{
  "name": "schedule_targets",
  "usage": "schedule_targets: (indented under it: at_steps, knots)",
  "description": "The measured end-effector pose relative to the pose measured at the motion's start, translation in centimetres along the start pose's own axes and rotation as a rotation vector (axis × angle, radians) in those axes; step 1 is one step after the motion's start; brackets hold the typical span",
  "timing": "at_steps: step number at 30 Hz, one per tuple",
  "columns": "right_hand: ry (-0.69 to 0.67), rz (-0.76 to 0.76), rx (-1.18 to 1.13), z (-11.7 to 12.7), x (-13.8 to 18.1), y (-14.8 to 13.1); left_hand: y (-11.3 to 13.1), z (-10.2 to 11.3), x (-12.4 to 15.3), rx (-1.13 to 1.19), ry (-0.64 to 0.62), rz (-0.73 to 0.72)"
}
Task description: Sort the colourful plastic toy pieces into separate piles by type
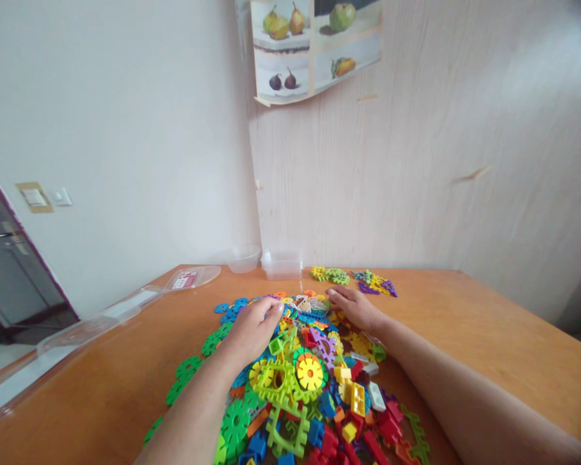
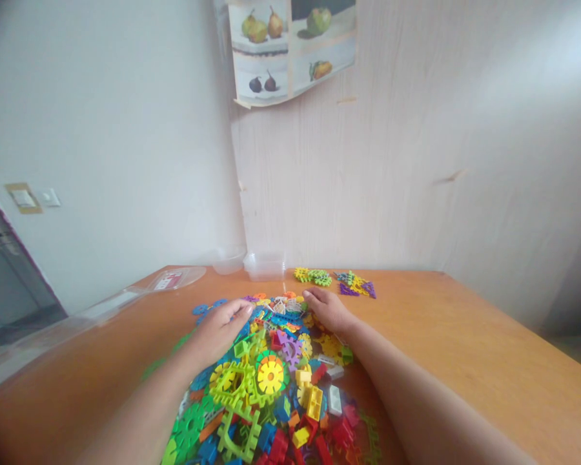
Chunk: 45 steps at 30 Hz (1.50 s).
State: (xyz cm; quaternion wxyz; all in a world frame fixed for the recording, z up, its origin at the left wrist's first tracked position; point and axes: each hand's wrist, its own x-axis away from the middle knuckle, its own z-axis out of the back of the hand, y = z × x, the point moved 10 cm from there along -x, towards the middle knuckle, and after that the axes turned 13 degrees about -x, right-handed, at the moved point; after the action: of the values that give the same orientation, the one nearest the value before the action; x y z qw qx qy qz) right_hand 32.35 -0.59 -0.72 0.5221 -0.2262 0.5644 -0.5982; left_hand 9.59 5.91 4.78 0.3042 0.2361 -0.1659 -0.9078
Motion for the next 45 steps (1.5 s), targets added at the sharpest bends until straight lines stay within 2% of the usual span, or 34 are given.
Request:
schedule_targets:
  at_steps: [7,11,16,21,24,31,35,37,39,42,44,45]
  knots:
    - [-0.016,-0.05,-0.082,-1.4,0.4,-0.9,1.6,0.3,0.3,0.066,-0.019,-0.018]
    - [-0.053,-0.062,-0.055,-2.4,0.7,-2.6,2.3,0.4,0.6,0.107,-0.038,-0.032]
    - [-0.247,-0.21,-0.1,-4.3,2.2,-4.6,2.9,0.2,0.9,0.096,-0.061,-0.061]
    - [-0.475,-0.207,-0.105,-5.3,3.6,-6.8,3.4,-0.1,1.0,0.053,-0.062,-0.091]
    - [-0.583,-0.201,-0.019,-5.6,4.3,-7.2,3.3,-0.5,1.0,0.054,-0.08,-0.087]
    - [-0.679,-0.139,0.268,-7.0,4.9,-7.0,3.5,-1.1,1.2,0.017,-0.125,-0.109]
    - [-0.687,-0.204,0.131,-6.7,4.9,-6.7,3.5,-1.3,1.2,-0.004,-0.144,-0.101]
    - [-0.642,-0.25,-0.058,-5.8,4.4,-6.6,3.5,-1.4,1.2,-0.006,-0.151,-0.105]
    - [-0.484,-0.243,-0.259,-3.7,3.0,-6.6,3.4,-1.4,1.2,-0.009,-0.151,-0.112]
    - [-0.085,-0.221,-0.439,2.0,0.6,-5.0,3.3,-1.3,1.3,-0.017,-0.148,-0.121]
    - [0.25,-0.249,-0.455,6.8,0.1,-2.7,3.3,-1.4,1.3,-0.021,-0.149,-0.122]
    - [0.364,-0.255,-0.446,8.7,0.2,-1.7,3.2,-1.4,1.3,-0.022,-0.149,-0.12]
